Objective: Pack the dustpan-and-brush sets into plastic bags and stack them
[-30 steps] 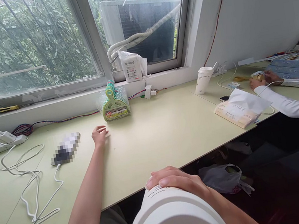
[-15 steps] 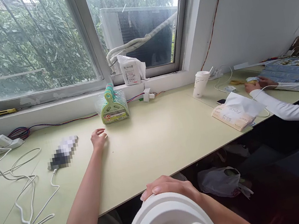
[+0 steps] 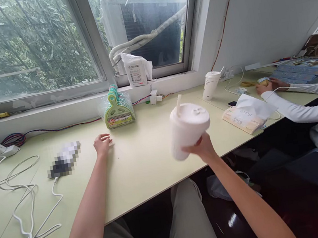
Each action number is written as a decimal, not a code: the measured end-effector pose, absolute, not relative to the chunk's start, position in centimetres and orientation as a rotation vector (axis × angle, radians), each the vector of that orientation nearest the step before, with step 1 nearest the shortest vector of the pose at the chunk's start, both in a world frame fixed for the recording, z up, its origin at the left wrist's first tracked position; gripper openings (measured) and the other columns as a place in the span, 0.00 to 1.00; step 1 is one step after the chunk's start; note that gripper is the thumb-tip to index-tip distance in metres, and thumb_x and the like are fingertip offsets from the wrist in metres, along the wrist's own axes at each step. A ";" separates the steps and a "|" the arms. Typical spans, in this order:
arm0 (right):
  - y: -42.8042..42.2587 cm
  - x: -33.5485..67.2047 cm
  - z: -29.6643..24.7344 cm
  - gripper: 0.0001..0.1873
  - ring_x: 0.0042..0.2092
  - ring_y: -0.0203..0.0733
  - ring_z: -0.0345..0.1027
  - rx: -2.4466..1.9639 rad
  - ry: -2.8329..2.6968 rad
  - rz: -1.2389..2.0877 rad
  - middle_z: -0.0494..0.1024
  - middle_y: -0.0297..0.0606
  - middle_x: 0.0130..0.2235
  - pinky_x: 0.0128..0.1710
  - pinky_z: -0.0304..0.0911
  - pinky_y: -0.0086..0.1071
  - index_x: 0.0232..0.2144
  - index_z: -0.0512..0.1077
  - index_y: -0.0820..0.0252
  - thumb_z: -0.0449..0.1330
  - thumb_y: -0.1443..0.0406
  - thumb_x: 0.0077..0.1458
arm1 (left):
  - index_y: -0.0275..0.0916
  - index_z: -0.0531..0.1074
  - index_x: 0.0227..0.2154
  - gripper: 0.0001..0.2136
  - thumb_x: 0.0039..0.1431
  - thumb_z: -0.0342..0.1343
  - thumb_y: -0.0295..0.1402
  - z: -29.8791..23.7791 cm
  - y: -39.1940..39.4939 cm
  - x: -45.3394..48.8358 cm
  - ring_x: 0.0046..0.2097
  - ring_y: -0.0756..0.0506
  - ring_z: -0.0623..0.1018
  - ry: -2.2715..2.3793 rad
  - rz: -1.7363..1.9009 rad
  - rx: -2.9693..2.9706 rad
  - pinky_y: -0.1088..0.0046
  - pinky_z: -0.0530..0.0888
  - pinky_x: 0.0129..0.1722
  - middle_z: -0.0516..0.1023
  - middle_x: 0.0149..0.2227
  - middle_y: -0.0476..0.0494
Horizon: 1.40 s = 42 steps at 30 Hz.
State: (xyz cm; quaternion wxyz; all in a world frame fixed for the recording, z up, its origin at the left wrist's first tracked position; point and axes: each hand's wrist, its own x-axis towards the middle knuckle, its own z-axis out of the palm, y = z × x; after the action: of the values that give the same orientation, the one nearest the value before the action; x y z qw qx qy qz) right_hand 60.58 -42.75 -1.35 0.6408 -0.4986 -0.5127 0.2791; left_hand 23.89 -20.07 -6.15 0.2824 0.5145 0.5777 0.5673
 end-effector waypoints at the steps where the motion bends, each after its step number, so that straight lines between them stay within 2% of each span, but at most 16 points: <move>1: -41.3 61.4 -0.9 0.37 0.43 0.52 0.70 -1.157 -1.099 0.545 0.78 0.44 0.42 0.38 0.68 0.43 0.43 0.69 0.57 0.74 0.57 0.27 | 0.37 0.73 0.31 0.07 0.48 0.53 0.24 -6.1 -20.1 23.9 0.36 0.47 0.79 1.544 1.526 1.384 0.69 0.79 0.37 0.76 0.35 0.43; 6: -34.3 66.4 -0.4 0.41 0.48 0.50 0.67 -1.295 -1.021 0.211 0.73 0.43 0.48 0.45 0.66 0.42 0.47 0.65 0.57 0.72 0.55 0.27 | 0.37 0.73 0.31 0.05 0.48 0.57 0.27 -6.5 -19.7 23.5 0.39 0.46 0.79 1.531 1.551 1.458 0.70 0.79 0.36 0.75 0.38 0.42; 12: -29.5 72.4 -2.1 0.44 0.49 0.50 0.67 -1.521 -0.886 -0.038 0.71 0.45 0.51 0.49 0.63 0.44 0.52 0.59 0.59 0.68 0.54 0.32 | 0.39 0.73 0.30 0.08 0.48 0.52 0.23 -7.1 -19.0 23.1 0.42 0.46 0.78 1.553 1.549 1.490 0.68 0.78 0.39 0.74 0.42 0.42; 17: -28.0 75.0 -3.3 0.47 0.53 0.51 0.65 -1.551 -0.762 -0.125 0.69 0.45 0.54 0.53 0.61 0.43 0.54 0.55 0.58 0.68 0.57 0.31 | 0.40 0.74 0.30 0.10 0.46 0.53 0.22 -7.1 -18.7 23.1 0.44 0.45 0.77 1.654 1.506 1.582 0.62 0.71 0.53 0.74 0.42 0.44; 26: -27.2 77.6 -4.5 0.50 0.55 0.51 0.63 -1.598 -0.794 -0.121 0.64 0.48 0.56 0.55 0.59 0.43 0.56 0.48 0.58 0.68 0.58 0.33 | 0.39 0.73 0.28 0.08 0.44 0.55 0.23 -6.8 -18.7 23.3 0.40 0.46 0.79 1.682 1.473 1.594 0.64 0.73 0.50 0.74 0.42 0.44; 28: -27.4 77.4 -4.8 0.51 0.59 0.53 0.58 -1.615 -0.808 -0.123 0.60 0.51 0.59 0.58 0.55 0.45 0.58 0.45 0.59 0.67 0.60 0.35 | 0.38 0.73 0.29 0.08 0.46 0.53 0.23 -6.9 -18.8 23.5 0.39 0.46 0.79 1.629 1.497 1.554 0.65 0.76 0.45 0.74 0.42 0.44; 32: -28.4 74.4 -6.1 0.48 0.66 0.59 0.38 -1.667 -0.621 -0.356 0.47 0.58 0.64 0.64 0.38 0.51 0.59 0.45 0.63 0.63 0.63 0.39 | 0.37 0.72 0.31 0.08 0.48 0.51 0.23 -7.1 -18.7 23.5 0.39 0.47 0.79 1.553 1.561 1.475 0.70 0.79 0.36 0.74 0.41 0.42; 33: -28.6 73.1 -6.5 0.45 0.66 0.58 0.39 -1.646 -0.576 -0.412 0.47 0.59 0.63 0.64 0.37 0.52 0.59 0.46 0.64 0.61 0.65 0.40 | 0.37 0.72 0.31 0.07 0.48 0.52 0.24 -7.2 -18.6 23.4 0.40 0.47 0.78 1.568 1.568 1.484 0.70 0.79 0.36 0.73 0.41 0.42; 35: -28.7 69.8 -7.2 0.38 0.63 0.54 0.47 -1.554 -0.601 -0.418 0.55 0.56 0.61 0.63 0.43 0.50 0.57 0.51 0.64 0.56 0.67 0.43 | 0.37 0.73 0.31 0.06 0.48 0.55 0.26 -7.4 -18.5 23.3 0.41 0.46 0.78 1.595 1.576 1.508 0.70 0.78 0.38 0.73 0.42 0.42; 39: -26.2 62.3 -7.1 0.25 0.51 0.46 0.63 -1.416 -0.975 -0.011 0.68 0.46 0.52 0.55 0.56 0.45 0.49 0.61 0.59 0.51 0.68 0.45 | 0.38 0.73 0.31 0.06 0.48 0.54 0.25 -7.7 -18.2 23.0 0.41 0.46 0.78 1.557 1.592 1.508 0.70 0.78 0.37 0.72 0.42 0.41; 42: -22.6 56.4 -6.4 0.22 0.46 0.43 0.66 -1.328 -1.199 0.219 0.73 0.45 0.47 0.50 0.60 0.41 0.46 0.64 0.59 0.52 0.69 0.46 | 0.38 0.73 0.31 0.09 0.47 0.53 0.22 -7.7 -18.4 22.9 0.42 0.45 0.77 1.595 1.589 1.507 0.67 0.76 0.42 0.71 0.43 0.41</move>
State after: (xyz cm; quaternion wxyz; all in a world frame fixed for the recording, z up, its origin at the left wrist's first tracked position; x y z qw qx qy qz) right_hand 56.40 -22.61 -6.40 0.6206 -0.5775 -0.5218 0.0954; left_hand 22.92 -18.41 -7.66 0.2143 0.5432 0.5751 0.5729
